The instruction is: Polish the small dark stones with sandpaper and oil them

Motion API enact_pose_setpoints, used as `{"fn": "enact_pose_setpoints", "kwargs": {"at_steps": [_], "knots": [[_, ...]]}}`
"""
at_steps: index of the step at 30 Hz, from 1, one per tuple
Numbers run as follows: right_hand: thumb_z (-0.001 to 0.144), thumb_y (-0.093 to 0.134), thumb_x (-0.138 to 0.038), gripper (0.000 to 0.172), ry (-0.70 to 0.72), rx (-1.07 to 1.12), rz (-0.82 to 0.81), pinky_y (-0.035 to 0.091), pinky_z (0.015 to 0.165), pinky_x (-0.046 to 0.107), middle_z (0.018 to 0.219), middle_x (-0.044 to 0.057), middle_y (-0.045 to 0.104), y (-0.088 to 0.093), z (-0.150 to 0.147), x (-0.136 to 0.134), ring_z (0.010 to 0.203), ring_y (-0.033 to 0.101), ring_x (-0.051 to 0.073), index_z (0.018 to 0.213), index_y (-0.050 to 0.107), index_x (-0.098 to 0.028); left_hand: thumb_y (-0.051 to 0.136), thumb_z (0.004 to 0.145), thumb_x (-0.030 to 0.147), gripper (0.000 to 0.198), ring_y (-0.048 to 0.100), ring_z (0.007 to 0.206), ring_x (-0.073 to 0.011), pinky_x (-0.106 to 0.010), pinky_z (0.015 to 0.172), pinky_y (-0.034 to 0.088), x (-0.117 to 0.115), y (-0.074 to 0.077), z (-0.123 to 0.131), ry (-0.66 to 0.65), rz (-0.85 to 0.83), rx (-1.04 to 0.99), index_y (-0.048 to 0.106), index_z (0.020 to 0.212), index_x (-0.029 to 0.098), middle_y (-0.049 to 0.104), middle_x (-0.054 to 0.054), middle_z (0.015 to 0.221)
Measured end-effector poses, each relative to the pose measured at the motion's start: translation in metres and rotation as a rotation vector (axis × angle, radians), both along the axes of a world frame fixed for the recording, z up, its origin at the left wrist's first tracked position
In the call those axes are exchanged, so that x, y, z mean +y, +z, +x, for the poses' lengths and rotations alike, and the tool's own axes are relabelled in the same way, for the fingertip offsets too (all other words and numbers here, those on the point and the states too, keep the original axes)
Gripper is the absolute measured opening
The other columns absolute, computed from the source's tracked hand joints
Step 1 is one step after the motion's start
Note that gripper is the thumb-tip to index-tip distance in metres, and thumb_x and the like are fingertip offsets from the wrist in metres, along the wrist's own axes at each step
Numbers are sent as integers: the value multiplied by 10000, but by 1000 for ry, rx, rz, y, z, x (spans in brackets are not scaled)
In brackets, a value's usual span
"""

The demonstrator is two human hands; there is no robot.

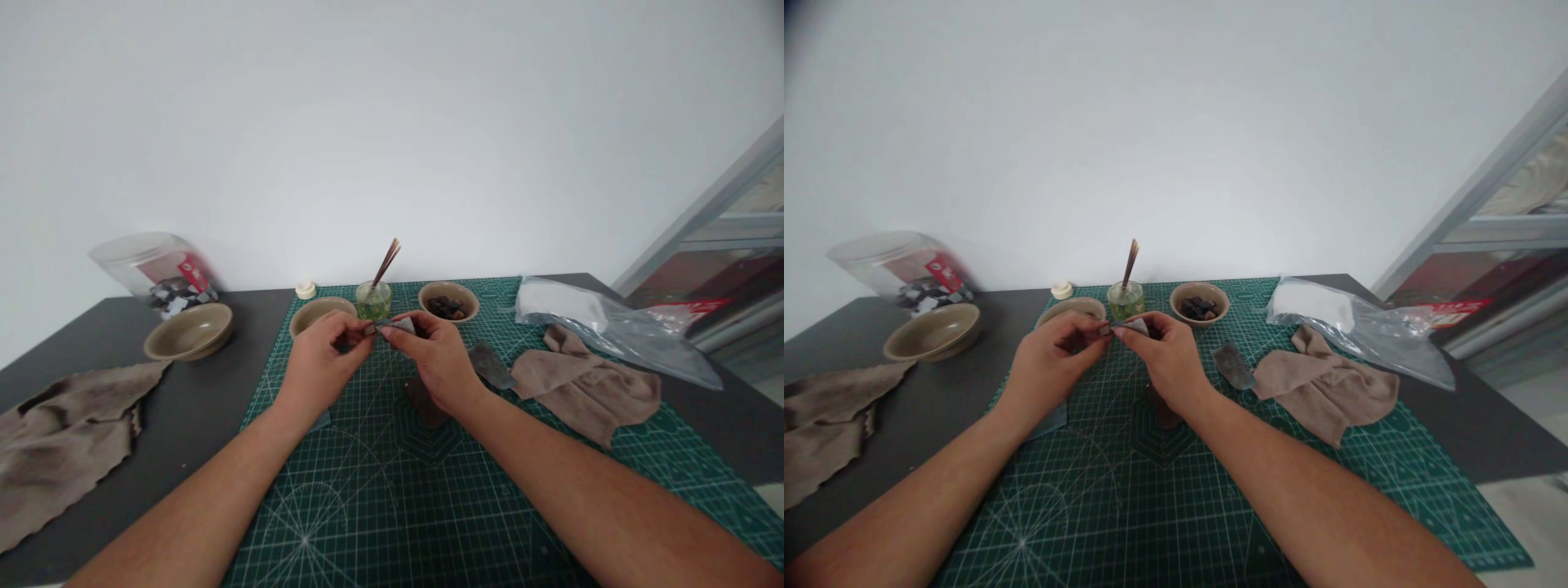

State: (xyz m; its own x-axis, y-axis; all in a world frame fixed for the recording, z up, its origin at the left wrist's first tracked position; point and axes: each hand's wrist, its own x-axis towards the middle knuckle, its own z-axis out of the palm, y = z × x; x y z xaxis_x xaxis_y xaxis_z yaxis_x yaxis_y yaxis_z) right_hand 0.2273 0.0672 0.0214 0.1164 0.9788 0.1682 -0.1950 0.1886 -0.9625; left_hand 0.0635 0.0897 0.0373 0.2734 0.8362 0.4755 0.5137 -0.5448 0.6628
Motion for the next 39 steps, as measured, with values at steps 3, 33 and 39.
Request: {"fn": "enact_pose_setpoints", "kwargs": {"at_steps": [3,33,39], "knots": [[711,775,-336,205,44,44,-37,488,675,287,758,16,694,2,-1,-2,684,603,146,818,713,-172,638,812,252,72,640,725,-157,-274,653,499,-1,3,0,-3,10,42,682,820,195,706,-13,785],[810,668,-359,196,-40,-131,-52,495,538,263,687,21,683,4,-6,-4,557,604,141,780,661,-165,602,830,249,130,618,734,-172,-299,670,463,-3,5,2,-29,61,210,671,733,197,699,-21,785],[801,682,-356,195,-26,-157,-30,493,537,258,706,23,686,2,-7,-3,575,601,141,788,668,-162,609,832,249,128,614,733,-172,-301,672,452,-3,6,1,-39,59,221,668,733,194,698,-19,788]]}}
